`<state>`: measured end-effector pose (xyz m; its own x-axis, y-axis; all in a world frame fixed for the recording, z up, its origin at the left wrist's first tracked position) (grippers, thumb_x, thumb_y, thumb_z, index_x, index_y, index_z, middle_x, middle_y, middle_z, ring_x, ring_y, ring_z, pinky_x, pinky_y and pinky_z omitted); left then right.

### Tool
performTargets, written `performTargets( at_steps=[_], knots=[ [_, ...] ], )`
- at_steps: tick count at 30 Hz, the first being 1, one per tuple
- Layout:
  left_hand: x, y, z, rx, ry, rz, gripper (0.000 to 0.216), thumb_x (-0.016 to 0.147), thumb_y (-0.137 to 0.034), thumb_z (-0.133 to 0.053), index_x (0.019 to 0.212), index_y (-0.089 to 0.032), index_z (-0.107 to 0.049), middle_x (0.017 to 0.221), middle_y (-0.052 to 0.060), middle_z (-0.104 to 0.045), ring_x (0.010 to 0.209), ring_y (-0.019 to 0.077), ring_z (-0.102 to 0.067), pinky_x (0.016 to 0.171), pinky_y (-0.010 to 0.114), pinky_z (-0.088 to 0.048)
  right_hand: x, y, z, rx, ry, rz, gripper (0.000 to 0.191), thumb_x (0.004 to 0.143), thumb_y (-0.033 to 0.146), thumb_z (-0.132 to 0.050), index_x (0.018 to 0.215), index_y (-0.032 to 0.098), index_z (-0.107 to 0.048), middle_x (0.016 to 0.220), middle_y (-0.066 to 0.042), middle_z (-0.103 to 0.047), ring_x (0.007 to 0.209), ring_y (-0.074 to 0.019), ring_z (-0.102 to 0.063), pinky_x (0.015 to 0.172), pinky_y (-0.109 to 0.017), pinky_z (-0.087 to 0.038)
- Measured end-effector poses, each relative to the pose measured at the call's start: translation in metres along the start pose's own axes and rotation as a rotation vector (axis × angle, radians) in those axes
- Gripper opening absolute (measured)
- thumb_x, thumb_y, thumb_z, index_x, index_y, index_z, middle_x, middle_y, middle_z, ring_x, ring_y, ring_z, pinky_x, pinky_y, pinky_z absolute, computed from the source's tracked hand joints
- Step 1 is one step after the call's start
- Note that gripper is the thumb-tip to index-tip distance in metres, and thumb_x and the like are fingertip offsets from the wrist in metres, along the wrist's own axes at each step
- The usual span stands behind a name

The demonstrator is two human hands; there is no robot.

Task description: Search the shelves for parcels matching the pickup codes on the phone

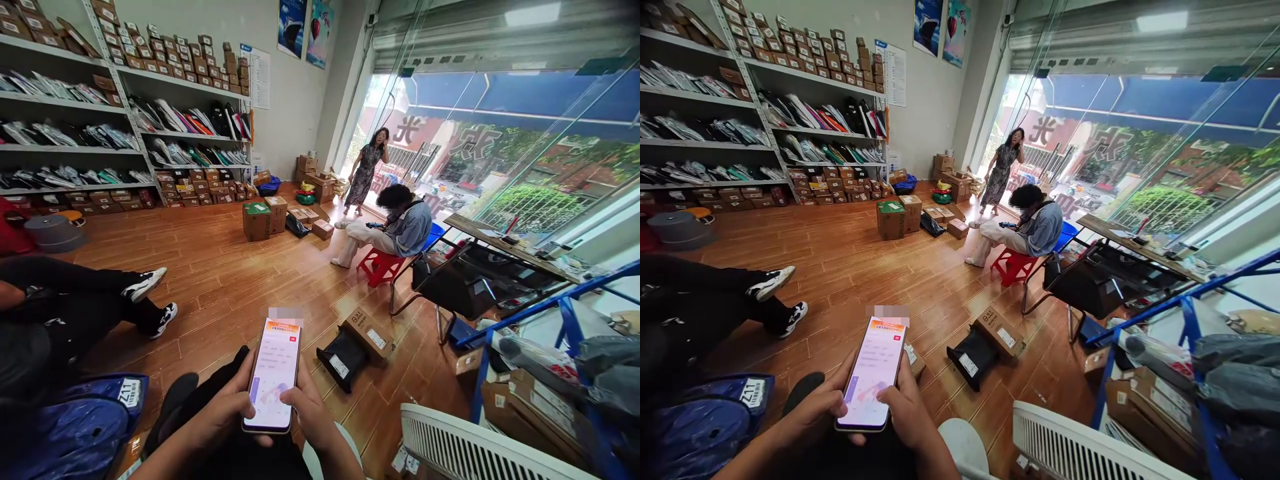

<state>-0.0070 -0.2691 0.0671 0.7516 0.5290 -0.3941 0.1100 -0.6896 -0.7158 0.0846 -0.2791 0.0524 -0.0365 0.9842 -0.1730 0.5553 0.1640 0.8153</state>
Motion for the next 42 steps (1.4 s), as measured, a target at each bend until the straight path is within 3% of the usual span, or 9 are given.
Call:
performTargets(
  at_steps=[7,12,16,20,25,30,33,37,42],
  knots=[
    [0.022,-0.014,0.012,0.038,-0.048,0.051,0.113,0.055,-0.009,-0.045,0.139,-0.032,0.027,0.136,0.005,-0.047,0.088,0.0244,-0.06,0.061,0.032,-0.055,0.025,0.0,0.004,0.059,-0.03,0.007,0.067,0.061,0.029,-0.065,0.121,0.018,-0.037,0.113,-0.011,-0.066,0.099,-0.0275,-0.061,0.082,-0.041,-0.048],
    [0.042,-0.038,0.037,0.041,-0.023,0.058,0.114,0.055,-0.01,-0.047,0.139,-0.031,0.028,0.137,0.008,-0.045,0.084,0.0214,-0.06,0.059,0.031,-0.054,0.065,-0.008,0.004,0.03,-0.104,0.056,0.059,0.068,0.034,-0.067,0.117,0.02,-0.037,0.105,-0.009,-0.068,0.09,-0.025,-0.064,0.078,-0.041,-0.05],
    [0.063,-0.068,0.08,0.027,-0.014,0.092,0.114,0.057,-0.011,-0.048,0.137,-0.03,0.032,0.135,0.009,-0.047,0.084,0.0218,-0.061,0.059,0.03,-0.052,0.117,-0.016,-0.004,0.086,-0.117,0.076,0.061,0.06,0.02,-0.061,0.117,0.021,-0.04,0.102,-0.006,-0.07,0.09,-0.0238,-0.064,0.075,-0.037,-0.049],
    [0.087,-0.117,0.132,-0.002,0.049,0.123,0.114,0.058,-0.01,-0.047,0.134,-0.031,0.035,0.131,0.009,-0.052,0.086,0.0256,-0.065,0.054,0.026,-0.048,0.189,-0.023,-0.026,0.138,-0.127,0.062,0.064,0.057,0.02,-0.058,0.118,0.021,-0.041,0.104,-0.006,-0.07,0.092,-0.0245,-0.064,0.074,-0.037,-0.049],
    [0.104,-0.202,0.205,0.006,0.11,0.14,0.113,0.059,-0.008,-0.046,0.13,-0.033,0.039,0.126,0.007,-0.057,0.081,0.0249,-0.066,0.064,0.033,-0.054,0.288,-0.023,-0.074,0.127,-0.179,0.06,0.065,0.056,0.02,-0.057,0.119,0.02,-0.04,0.1,-0.005,-0.071,0.083,-0.0221,-0.064,0.068,-0.034,-0.048],
    [0.108,-0.277,0.272,0.081,0.076,0.091,0.116,0.058,-0.008,-0.05,0.134,-0.031,0.034,0.131,0.009,-0.053,0.084,0.0216,-0.063,0.063,0.032,-0.056,0.368,-0.015,-0.132,0.041,-0.145,0.031,0.068,0.054,0.016,-0.059,0.12,0.022,-0.042,0.098,-0.001,-0.071,0.08,-0.0189,-0.062,0.066,-0.029,-0.046],
    [0.109,-0.299,0.304,0.138,-0.009,0.082,0.119,0.059,-0.007,-0.054,0.134,-0.034,0.034,0.143,0.009,-0.041,0.092,0.0236,-0.061,0.062,0.031,-0.056,0.405,-0.013,-0.152,0.11,-0.185,0.015,0.058,0.057,0.025,-0.064,0.113,0.02,-0.051,0.095,-0.002,-0.072,0.08,-0.0198,-0.063,0.068,-0.03,-0.047],
    [0.107,-0.312,0.329,0.08,-0.058,0.049,0.114,0.06,-0.008,-0.051,0.138,-0.034,0.029,0.149,0.009,-0.031,0.101,0.0267,-0.059,0.063,0.031,-0.056,0.442,-0.013,-0.157,0.064,-0.337,-0.01,0.047,0.062,0.053,-0.071,0.091,0.016,-0.063,0.078,-0.003,-0.072,0.069,-0.0192,-0.063,0.067,-0.031,-0.046],
    [0.106,-0.32,0.349,-0.001,-0.088,0.057,0.111,0.06,-0.009,-0.049,0.14,-0.03,0.025,0.139,0.008,-0.046,0.089,0.0225,-0.061,0.065,0.032,-0.057,0.473,-0.016,-0.162,-0.009,-0.385,-0.01,0.055,0.062,0.066,-0.068,0.079,0.014,-0.065,0.066,-0.004,-0.069,0.06,-0.018,-0.06,0.059,-0.029,-0.043]
  ],
)
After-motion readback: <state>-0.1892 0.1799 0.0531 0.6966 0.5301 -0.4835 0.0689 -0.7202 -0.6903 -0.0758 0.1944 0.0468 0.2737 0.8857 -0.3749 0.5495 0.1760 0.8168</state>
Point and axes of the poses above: each hand's wrist, its own x-axis towards the middle knuckle, its own z-axis out of the back of the hand, y = z × x, the point moved 8 cm from there along x, towards the middle knuckle
